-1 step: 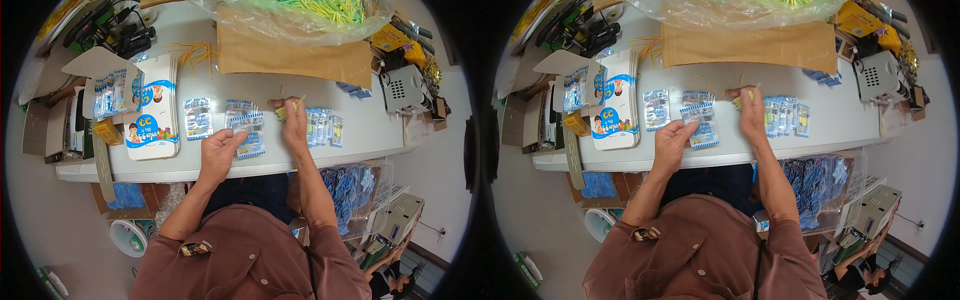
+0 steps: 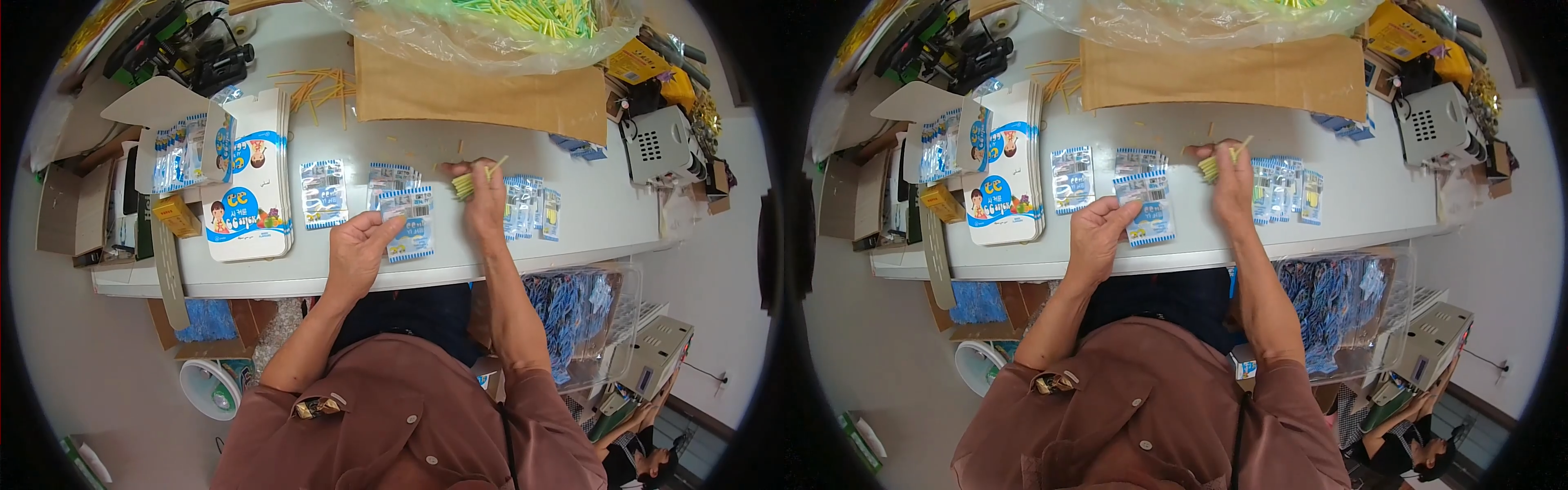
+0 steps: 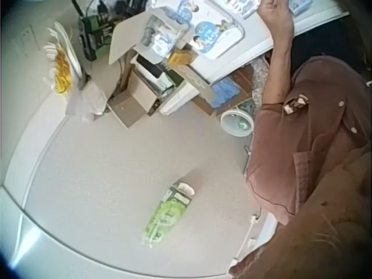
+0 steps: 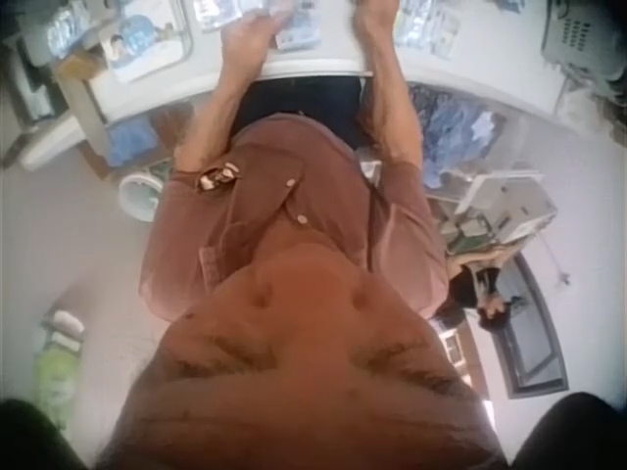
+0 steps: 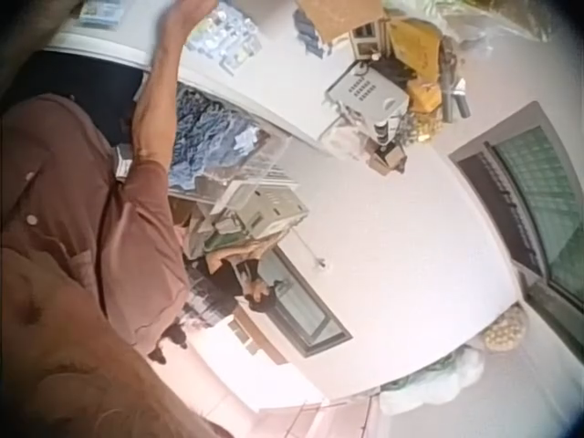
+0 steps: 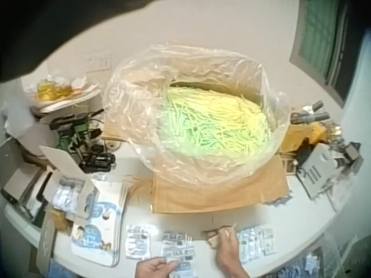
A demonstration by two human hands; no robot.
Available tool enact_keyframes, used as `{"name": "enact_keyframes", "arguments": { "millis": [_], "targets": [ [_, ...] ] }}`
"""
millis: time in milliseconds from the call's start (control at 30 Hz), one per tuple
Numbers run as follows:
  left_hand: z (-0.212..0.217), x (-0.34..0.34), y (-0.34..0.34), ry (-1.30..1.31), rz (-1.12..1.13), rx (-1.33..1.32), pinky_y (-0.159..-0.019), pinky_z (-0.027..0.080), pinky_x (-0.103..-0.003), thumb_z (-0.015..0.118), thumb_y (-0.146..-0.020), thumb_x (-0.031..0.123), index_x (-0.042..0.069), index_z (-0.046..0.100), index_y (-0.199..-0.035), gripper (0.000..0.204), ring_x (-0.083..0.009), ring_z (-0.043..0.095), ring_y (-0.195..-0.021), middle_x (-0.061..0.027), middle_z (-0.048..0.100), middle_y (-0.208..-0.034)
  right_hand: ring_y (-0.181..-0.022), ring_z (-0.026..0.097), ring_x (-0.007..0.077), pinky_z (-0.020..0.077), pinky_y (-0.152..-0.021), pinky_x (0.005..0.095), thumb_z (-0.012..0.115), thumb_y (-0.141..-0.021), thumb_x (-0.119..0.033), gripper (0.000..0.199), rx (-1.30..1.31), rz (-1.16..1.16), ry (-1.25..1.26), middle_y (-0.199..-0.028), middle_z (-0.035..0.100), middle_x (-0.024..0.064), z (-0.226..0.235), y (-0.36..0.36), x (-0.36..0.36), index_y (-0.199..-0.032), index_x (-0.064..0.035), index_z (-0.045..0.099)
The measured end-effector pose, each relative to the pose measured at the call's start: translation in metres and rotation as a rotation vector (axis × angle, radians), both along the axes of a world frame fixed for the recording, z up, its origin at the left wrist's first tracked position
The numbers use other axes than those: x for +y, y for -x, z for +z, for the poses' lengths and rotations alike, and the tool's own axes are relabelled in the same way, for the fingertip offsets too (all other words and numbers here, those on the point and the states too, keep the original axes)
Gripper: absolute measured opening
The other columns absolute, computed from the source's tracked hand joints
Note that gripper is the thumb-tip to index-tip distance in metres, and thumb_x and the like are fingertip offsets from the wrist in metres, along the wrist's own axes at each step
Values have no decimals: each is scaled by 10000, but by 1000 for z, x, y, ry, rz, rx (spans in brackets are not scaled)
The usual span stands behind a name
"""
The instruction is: Packaging small green plastic tubes into individual plastic bags along with instruction cards.
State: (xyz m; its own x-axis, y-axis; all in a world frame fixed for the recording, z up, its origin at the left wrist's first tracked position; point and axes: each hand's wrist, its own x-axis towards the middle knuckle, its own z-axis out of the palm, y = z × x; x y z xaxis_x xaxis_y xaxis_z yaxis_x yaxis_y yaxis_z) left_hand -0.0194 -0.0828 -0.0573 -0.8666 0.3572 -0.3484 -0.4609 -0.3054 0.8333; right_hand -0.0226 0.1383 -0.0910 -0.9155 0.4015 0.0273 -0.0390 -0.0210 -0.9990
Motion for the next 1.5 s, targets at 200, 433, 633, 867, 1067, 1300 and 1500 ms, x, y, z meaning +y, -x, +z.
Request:
{"name": "enact_keyframes", "arguments": {
  "millis": [200,433,633,867,1067,1300,1500],
  "targets": [
    [1,-6,0,266,-177,295,-568,392,-198,650,-951,138,-42,712,-929,191,-17,463,-644,37,592,-679,-1024,664,295,457,-1011,458,420,-1066,-240,177,213,78,671,-953,670,82,37,-6,-8,-1068,-97,525],
    [17,-4,-1,253,-348,288,-627,435,-223,634,-959,152,-42,715,-960,210,-38,501,-699,18,626,-726,-1069,644,316,443,-1023,467,389,-1074,-257,198,340,267,585,-942,647,93,67,-9,-23,-1095,-106,514],
    [20,-1,-3,179,-359,236,-629,444,-225,643,-952,153,-38,723,-976,208,-36,508,-701,9,640,-735,-1044,657,332,444,-1024,485,401,-1067,-298,212,299,286,514,-907,631,93,77,-14,-41,-1081,-107,494],
    [14,0,-2,197,-340,267,-616,435,-218,655,-945,143,-41,720,-984,199,-31,505,-697,18,641,-743,-1006,675,320,461,-1002,500,412,-1064,-300,224,255,321,449,-862,618,84,71,-20,-44,-1051,-88,484],
    [13,2,-3,166,-310,247,-626,447,-215,652,-949,135,-36,724,-979,188,-22,525,-716,20,657,-761,-996,677,329,498,-960,486,426,-1059,-262,200,135,336,476,-873,633,98,66,-22,-38,-1059,-71,487],
    [6,7,-5,88,-219,185,-692,481,-216,643,-959,117,-44,715,-1051,199,-35,566,-777,-2,692,-862,-1102,630,330,503,-967,468,424,-1055,-246,245,-25,368,504,-1044,642,196,56,-21,-39,-1020,-29,531],
    [1,23,-10,-68,-75,92,-732,499,-212,635,-964,107,-62,680,-1143,250,-55,604,-828,-36,708,-953,-1084,617,294,502,-972,429,384,-1062,-286,346,-92,343,716,-1160,615,218,49,-17,-52,-1070,12,560]
  ]
}}
